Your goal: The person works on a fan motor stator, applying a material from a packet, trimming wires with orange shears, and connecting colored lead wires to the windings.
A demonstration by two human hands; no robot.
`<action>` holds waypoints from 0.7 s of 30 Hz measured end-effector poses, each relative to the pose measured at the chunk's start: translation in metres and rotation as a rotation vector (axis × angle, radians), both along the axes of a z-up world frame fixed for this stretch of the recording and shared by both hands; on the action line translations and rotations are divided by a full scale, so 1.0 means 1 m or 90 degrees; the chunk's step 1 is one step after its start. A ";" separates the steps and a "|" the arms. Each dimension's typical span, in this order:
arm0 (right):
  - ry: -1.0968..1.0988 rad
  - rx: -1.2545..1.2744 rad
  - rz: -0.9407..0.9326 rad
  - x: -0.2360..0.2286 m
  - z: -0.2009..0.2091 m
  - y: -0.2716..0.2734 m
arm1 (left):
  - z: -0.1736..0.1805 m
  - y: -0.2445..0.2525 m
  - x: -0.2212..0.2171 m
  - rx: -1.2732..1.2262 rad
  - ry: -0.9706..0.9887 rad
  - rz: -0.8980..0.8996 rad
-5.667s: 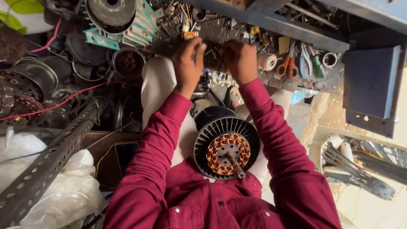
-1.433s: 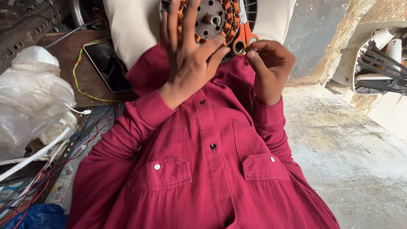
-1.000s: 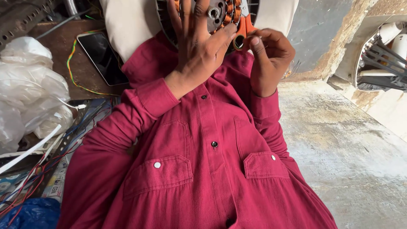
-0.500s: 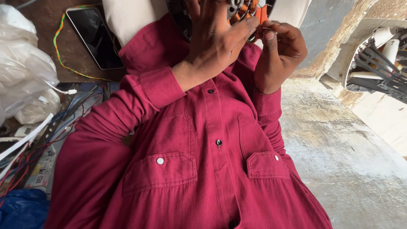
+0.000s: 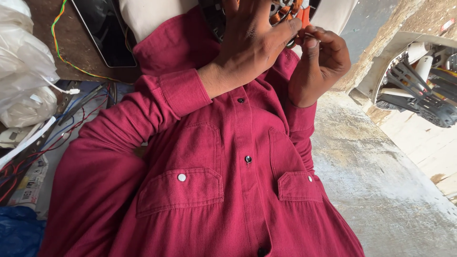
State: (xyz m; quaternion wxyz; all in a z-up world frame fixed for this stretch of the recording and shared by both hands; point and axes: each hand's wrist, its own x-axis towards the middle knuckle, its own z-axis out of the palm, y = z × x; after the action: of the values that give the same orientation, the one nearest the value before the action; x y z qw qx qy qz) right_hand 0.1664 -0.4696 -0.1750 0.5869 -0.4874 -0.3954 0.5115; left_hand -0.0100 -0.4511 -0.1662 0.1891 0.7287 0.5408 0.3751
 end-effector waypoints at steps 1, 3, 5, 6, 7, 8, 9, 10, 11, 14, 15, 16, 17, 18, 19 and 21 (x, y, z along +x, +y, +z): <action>0.007 -0.001 -0.001 0.000 0.000 0.000 | 0.000 0.000 0.000 0.004 -0.001 0.004; -0.005 0.000 0.005 0.001 -0.001 0.000 | 0.001 -0.001 0.001 -0.019 -0.013 -0.004; -0.027 0.005 0.010 0.001 -0.001 0.000 | 0.001 -0.001 0.001 -0.026 -0.017 -0.003; -0.043 0.011 0.012 0.000 -0.001 0.001 | 0.000 -0.001 0.002 -0.021 -0.015 0.000; -0.059 0.016 0.013 0.000 -0.001 0.002 | 0.000 -0.001 0.002 -0.017 -0.013 0.004; -0.066 0.016 0.015 -0.001 -0.001 0.002 | -0.001 -0.001 0.001 -0.029 -0.017 -0.006; -0.073 0.016 0.017 -0.003 0.000 0.002 | -0.001 -0.001 0.000 -0.041 -0.021 -0.016; -0.081 0.016 0.018 -0.004 0.001 0.003 | -0.002 -0.001 -0.001 -0.053 -0.026 -0.026; -0.097 0.006 0.019 -0.004 0.003 0.003 | -0.002 -0.001 -0.001 -0.042 -0.020 -0.023; -0.142 -0.003 0.026 -0.006 0.007 0.004 | -0.001 -0.002 -0.006 -0.017 0.001 -0.015; -0.156 0.007 0.031 -0.007 0.007 0.005 | -0.001 -0.003 -0.010 -0.014 0.010 -0.014; -0.170 0.017 0.036 -0.007 0.008 0.006 | -0.001 -0.004 -0.012 -0.011 0.017 -0.013; -0.177 0.018 0.042 -0.007 0.009 0.006 | -0.001 -0.006 -0.015 -0.023 0.005 -0.015; -0.184 0.019 0.048 -0.007 0.011 0.005 | -0.001 -0.007 -0.018 -0.034 -0.007 -0.017; -0.191 0.021 0.054 -0.008 0.012 0.005 | -0.001 -0.008 -0.020 -0.045 -0.019 -0.019; -0.213 0.025 0.061 -0.010 0.014 0.007 | -0.002 -0.009 -0.023 -0.058 -0.011 -0.019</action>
State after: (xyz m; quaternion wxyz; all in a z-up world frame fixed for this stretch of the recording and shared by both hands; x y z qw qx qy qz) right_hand 0.1569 -0.4628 -0.1610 0.4976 -0.5346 -0.5201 0.4429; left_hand -0.0330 -0.4600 -0.1680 0.2320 0.7240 0.5449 0.3536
